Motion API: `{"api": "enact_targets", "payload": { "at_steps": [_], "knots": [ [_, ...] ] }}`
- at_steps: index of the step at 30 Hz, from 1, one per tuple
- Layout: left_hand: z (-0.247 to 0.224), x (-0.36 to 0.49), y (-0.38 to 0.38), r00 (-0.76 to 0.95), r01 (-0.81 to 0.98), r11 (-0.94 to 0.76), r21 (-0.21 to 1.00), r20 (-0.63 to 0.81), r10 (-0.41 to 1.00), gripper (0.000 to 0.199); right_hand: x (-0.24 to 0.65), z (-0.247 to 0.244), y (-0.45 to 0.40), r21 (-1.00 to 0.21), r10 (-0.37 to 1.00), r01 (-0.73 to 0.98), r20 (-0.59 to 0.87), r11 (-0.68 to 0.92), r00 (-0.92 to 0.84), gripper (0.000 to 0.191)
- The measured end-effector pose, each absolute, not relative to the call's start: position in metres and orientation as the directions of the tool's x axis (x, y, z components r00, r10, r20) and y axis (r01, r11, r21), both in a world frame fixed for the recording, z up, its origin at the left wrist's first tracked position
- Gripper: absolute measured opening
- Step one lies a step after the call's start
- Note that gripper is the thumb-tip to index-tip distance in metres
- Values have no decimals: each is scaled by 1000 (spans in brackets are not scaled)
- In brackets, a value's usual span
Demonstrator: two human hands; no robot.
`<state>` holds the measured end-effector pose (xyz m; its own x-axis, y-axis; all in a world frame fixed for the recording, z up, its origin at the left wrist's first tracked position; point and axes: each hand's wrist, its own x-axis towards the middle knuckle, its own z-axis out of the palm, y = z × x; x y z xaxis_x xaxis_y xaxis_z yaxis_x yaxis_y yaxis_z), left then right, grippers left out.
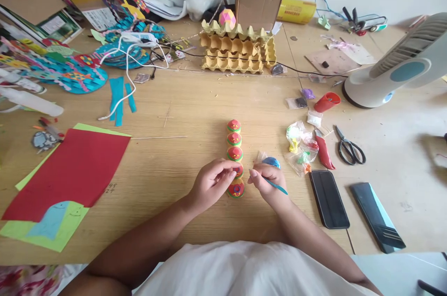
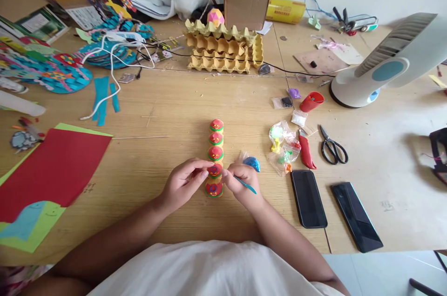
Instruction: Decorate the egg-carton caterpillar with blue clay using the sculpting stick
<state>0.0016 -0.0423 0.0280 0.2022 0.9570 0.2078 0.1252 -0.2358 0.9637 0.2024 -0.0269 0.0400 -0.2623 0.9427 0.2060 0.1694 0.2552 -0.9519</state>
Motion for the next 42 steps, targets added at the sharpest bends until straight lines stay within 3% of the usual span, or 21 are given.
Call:
{"api": "enact_targets", "payload": {
  "at_steps": [7, 12, 23, 28, 32, 42],
  "knots": [
    [31, 1, -41, 305, 181, -388, 903, 324, 895, 26, 204, 33, -30, -905, 875, 146, 330, 400, -354, 50],
    [31, 1, -41, 307, 233, -469, 852, 393, 867, 15, 201, 28, -31, -856, 830, 172, 394, 488, -394, 53],
    [35, -1, -44, 278, 262, -591, 763, 527, 803, 19, 200, 35, -32, -895, 847, 128, 345, 426, -405, 53],
    [35, -3, -44, 241, 251, -563, 788, 512, 824, 16, 201, 38, -33, -945, 888, 73, 270, 318, -372, 23],
    [34, -2, -43, 265, 252, -557, 791, 497, 826, 23, 201, 36, -35, -952, 907, 41, 275, 303, -318, 13],
    [39, 0, -44, 288, 351, -678, 645, 615, 734, 20, 199, 39, -35, -917, 864, 93, 327, 388, -382, 23]
  ]
}}
